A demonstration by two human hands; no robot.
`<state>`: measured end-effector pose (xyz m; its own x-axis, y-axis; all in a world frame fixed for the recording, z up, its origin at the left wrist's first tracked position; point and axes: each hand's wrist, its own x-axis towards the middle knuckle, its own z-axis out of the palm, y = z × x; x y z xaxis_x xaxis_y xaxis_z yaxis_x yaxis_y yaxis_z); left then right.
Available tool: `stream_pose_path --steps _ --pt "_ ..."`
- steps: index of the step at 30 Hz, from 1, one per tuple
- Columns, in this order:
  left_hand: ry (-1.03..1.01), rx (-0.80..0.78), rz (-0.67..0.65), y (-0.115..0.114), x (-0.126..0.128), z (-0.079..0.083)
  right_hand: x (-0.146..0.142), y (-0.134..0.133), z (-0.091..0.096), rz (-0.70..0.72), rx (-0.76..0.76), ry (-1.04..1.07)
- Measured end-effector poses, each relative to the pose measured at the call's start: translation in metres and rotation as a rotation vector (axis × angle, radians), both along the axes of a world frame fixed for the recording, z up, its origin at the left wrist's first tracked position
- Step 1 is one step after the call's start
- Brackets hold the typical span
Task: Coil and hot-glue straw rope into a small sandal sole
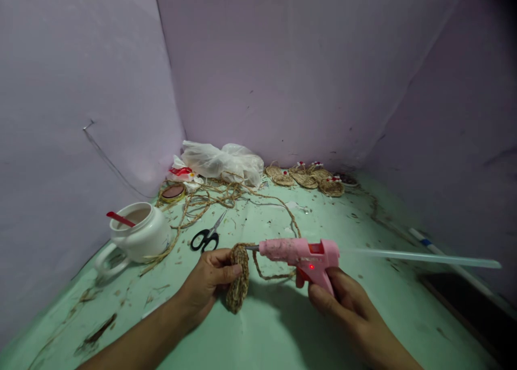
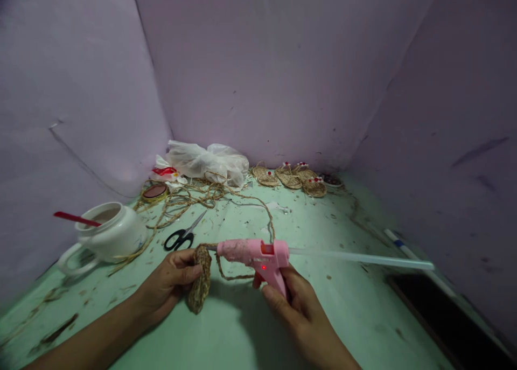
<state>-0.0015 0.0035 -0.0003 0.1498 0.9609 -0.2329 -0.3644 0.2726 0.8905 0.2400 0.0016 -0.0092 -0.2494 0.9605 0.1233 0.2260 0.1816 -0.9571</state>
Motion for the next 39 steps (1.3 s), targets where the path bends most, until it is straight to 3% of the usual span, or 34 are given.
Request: stream_pose_path --steps 30,39 --pt "-0.031 -0.012 0.047 0.003 -0.001 0.004 -0.001 -0.001 0.006 0.122 -0.139 0.112" --pt "-0.029 -0.012 0.054 0.003 -0.001 0.003 -0.002 0.001 0.014 0.128 -0.015 0.089"
